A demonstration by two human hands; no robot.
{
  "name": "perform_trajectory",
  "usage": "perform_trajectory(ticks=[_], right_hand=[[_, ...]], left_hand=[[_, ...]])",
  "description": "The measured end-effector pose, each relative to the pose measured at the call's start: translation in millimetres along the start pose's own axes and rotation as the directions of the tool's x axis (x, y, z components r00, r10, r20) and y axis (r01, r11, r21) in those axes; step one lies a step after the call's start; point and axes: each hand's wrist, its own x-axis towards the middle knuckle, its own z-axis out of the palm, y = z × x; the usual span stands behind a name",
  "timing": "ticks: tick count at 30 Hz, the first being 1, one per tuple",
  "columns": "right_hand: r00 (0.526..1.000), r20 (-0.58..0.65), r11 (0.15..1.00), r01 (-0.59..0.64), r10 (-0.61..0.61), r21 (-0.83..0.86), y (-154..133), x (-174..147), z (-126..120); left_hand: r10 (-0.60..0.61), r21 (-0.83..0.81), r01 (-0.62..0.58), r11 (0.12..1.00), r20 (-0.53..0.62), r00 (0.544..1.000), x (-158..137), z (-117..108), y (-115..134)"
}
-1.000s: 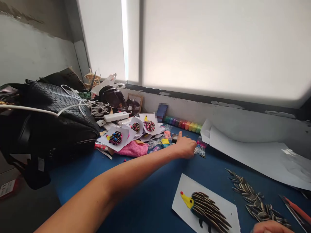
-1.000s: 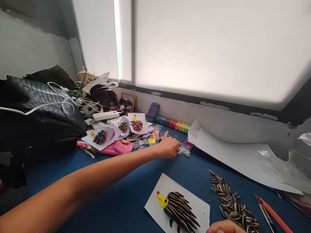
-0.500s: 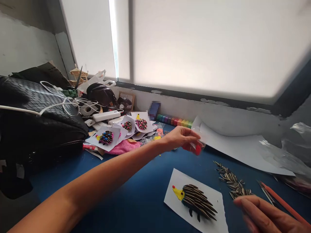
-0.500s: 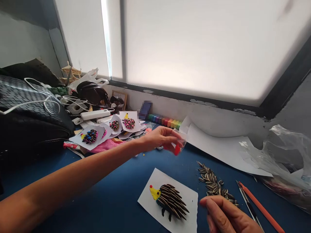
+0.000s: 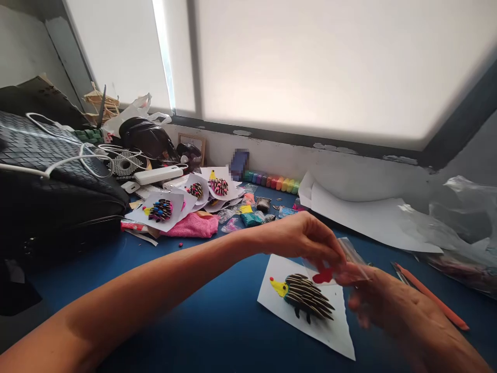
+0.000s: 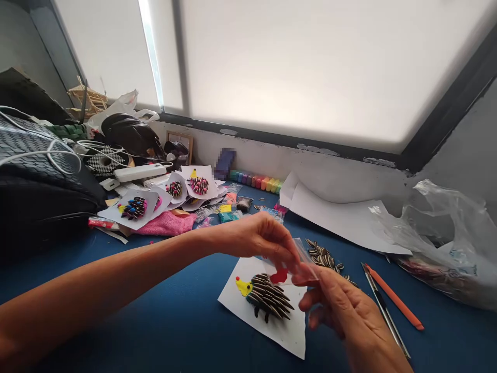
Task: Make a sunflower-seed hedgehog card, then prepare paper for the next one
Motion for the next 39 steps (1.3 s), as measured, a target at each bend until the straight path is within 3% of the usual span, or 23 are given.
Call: perform_trajectory(ticks=[3, 6, 13, 15, 19, 31, 35, 39], right_hand=[[0.996, 0.083, 0.997, 0.027, -0.021, -0.07, -10, 8, -3], [0.997, 0.078, 0.996, 0.035, -0.029, -0.086, -22, 12, -3], [0.998, 0.041, 0.995, -0.042, 0.038, 0.087, -16, 3, 11], [0.998, 0.047, 0.994, -0.048, 0.043, 0.099, -13, 0, 11], [0.993, 0.118, 0.999, -0.018, 0.022, -0.034, -8, -1, 5], [0.971, 0.224, 0.993, -0.064, 0.084, -0.097, -13, 0, 2], [0.977, 0.202, 0.995, -0.044, 0.061, -0.086, -12, -1, -1], [0.992, 0.106, 0.997, -0.076, 0.073, 0.017, -8, 3, -4]], left_hand=[[-0.021, 0.036, 0.022, 0.999, -0.031, 0.999, -4, 0, 0], [-0.053, 0.047, 0.057, 0.997, -0.099, 0.994, -10, -1, 0], [-0.111, -0.048, 0.102, 0.994, -0.227, 0.968, -16, 5, -14], [-0.127, -0.011, 0.128, 0.992, -0.204, 0.971, -17, 7, -17], [-0.134, 0.082, 0.146, 0.986, -0.138, 0.981, -20, 9, -17], [-0.121, 0.224, 0.157, 0.962, -0.166, 0.979, -11, 7, -12], [-0.078, 0.265, 0.105, 0.959, -0.112, 0.991, 2, 6, -9], [-0.06, 0.14, 0.07, 0.988, -0.076, 0.995, 10, 2, -8]])
